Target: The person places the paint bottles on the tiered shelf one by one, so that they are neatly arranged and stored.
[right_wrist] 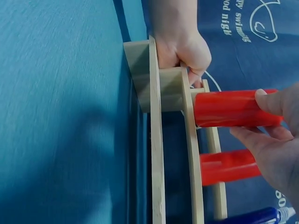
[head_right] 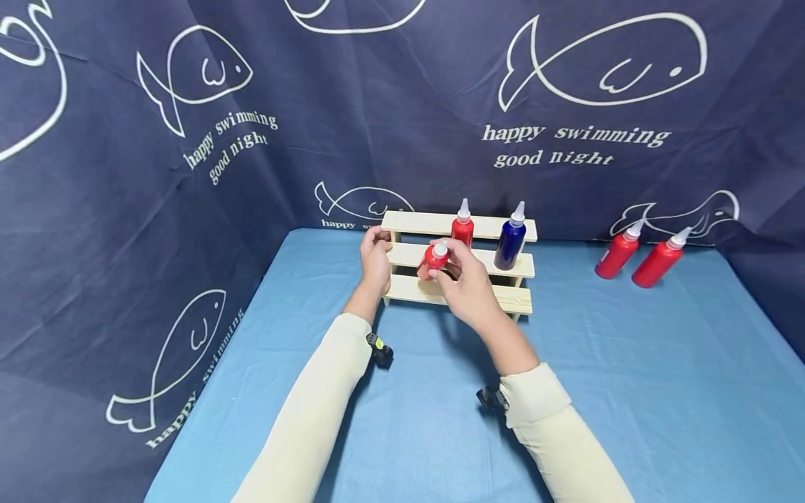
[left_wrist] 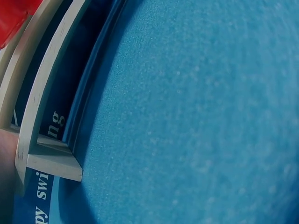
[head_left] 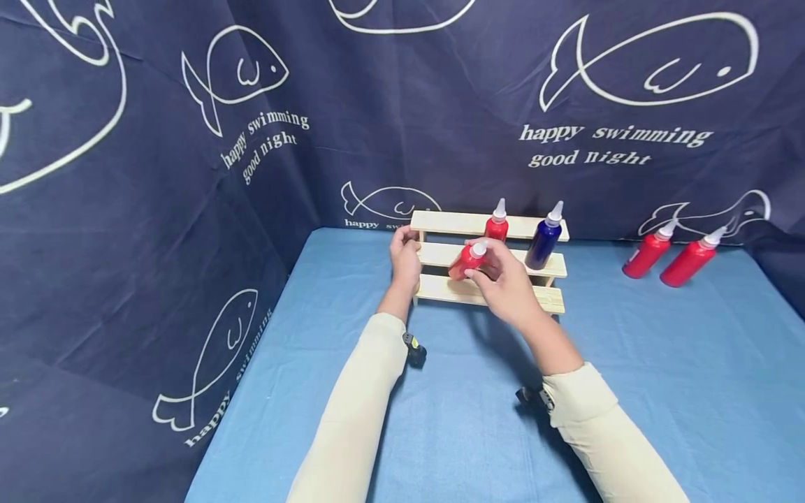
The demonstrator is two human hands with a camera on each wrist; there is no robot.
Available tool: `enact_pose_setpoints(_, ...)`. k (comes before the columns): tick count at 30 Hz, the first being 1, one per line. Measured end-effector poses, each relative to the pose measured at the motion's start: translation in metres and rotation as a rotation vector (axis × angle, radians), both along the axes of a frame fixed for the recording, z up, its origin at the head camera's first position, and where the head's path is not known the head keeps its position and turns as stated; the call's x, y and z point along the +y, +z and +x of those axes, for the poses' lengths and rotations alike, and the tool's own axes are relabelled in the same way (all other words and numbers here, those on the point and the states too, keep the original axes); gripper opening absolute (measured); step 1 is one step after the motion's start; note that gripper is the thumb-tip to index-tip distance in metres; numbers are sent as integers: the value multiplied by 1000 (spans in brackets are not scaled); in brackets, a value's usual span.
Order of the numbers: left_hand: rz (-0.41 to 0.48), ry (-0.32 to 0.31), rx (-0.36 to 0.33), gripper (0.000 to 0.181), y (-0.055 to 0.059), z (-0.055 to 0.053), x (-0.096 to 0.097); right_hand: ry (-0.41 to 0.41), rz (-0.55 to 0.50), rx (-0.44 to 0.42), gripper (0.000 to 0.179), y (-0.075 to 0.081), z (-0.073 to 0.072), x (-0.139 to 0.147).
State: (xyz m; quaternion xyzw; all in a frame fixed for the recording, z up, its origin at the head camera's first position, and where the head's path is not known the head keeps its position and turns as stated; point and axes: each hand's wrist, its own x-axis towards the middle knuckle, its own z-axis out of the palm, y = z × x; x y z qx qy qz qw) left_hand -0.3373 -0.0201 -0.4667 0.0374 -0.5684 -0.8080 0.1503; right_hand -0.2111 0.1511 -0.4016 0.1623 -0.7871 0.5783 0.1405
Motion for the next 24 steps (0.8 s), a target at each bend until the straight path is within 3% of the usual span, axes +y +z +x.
enact_pose_setpoints(3,0,-2,-4,39,-1,1,0,-6,10,2,50,0,-2,-5)
enact_pose_setpoints(11,36,-18,24,78,-2,4,1,-28,53,31,50,-2,-6,-14)
enact_pose_setpoints(18,9,-33,61,85,0,4,2,-32,72,27,50,2,-12,-20)
enact_pose_setpoints(24,-38,-43,84,85,1,4,1,-40,179,19,56,5,-16,-26)
